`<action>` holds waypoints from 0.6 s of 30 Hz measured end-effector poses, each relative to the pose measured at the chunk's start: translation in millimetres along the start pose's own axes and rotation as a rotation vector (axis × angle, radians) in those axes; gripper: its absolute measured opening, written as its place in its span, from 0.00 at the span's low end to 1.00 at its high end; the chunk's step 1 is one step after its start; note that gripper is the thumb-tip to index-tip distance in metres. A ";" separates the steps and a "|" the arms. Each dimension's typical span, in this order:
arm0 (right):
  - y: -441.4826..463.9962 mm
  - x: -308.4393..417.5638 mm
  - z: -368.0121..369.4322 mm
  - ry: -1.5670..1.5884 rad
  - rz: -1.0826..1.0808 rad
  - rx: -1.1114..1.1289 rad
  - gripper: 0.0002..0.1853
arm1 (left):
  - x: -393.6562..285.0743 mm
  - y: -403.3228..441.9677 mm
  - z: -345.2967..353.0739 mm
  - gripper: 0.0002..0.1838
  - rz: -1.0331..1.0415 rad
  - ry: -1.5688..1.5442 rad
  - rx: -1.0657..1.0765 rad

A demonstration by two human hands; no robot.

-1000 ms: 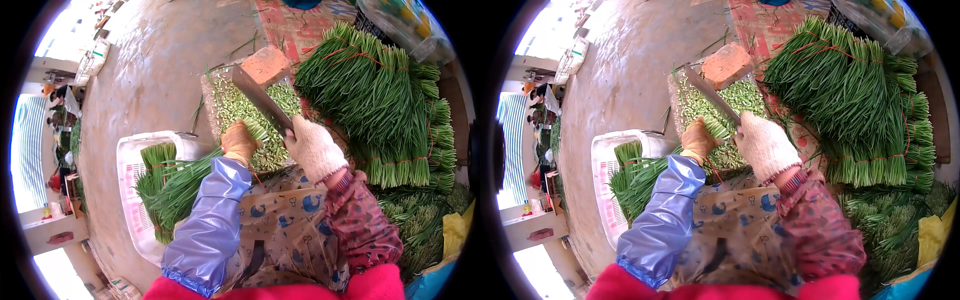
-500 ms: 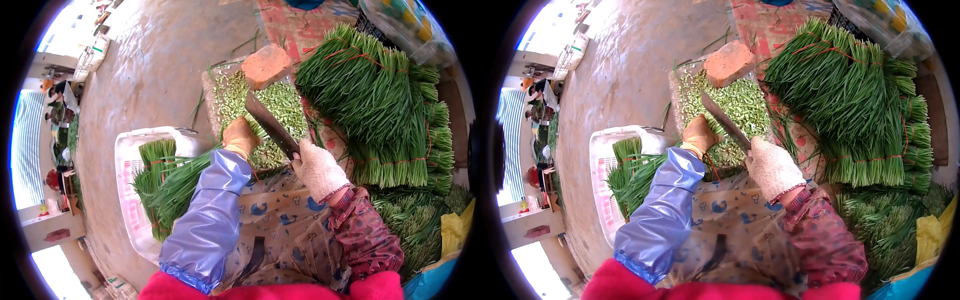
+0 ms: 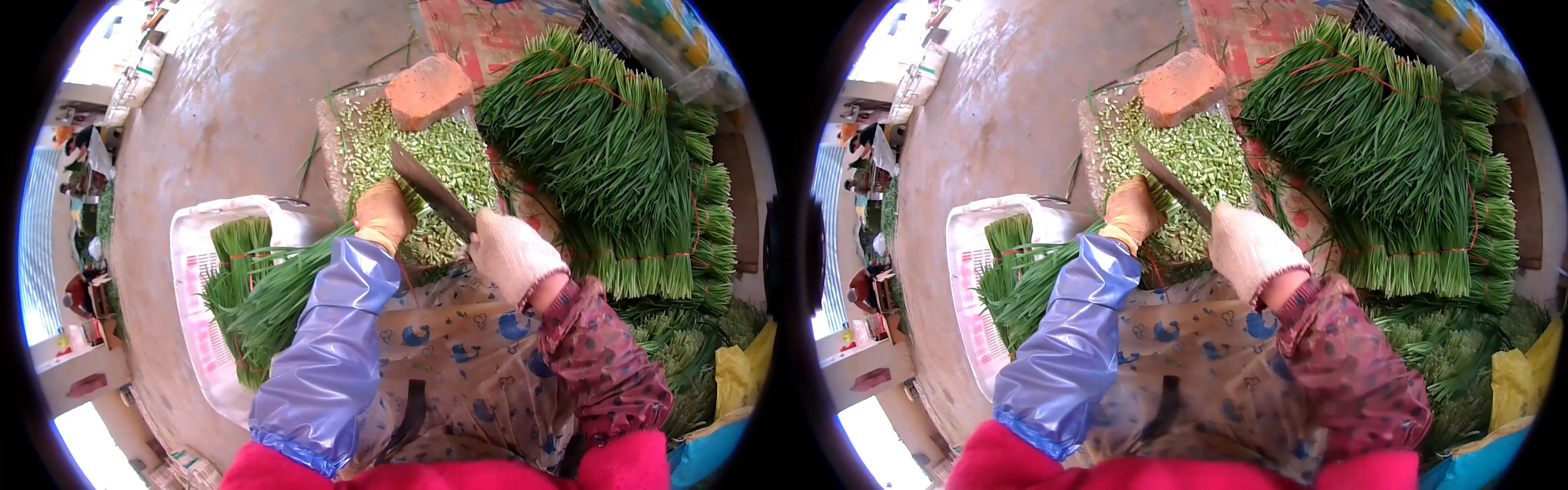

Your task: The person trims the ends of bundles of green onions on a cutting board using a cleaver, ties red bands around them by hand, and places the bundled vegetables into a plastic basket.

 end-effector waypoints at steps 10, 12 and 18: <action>70.3 1.2 27.0 0.151 0.052 0.126 0.16 | -0.2 -2.6 13.6 0.06 -0.062 -0.058 -0.152; 45.4 12.0 1.5 0.091 0.044 0.199 0.17 | -4.1 -3.2 -0.2 0.07 -0.046 -0.038 -0.164; 72.3 15.6 38.9 0.154 0.193 0.086 0.15 | 3.0 2.9 22.2 0.08 -0.014 -0.018 -0.197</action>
Point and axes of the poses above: each hand's wrist, its own y-axis towards the middle knuckle, its own z-axis out of the palm, x = y × z, the point moved 6 cm from there along y, towards the middle knuckle, and after that the axes turned 11 degrees about -z, right-handed, at the moved point
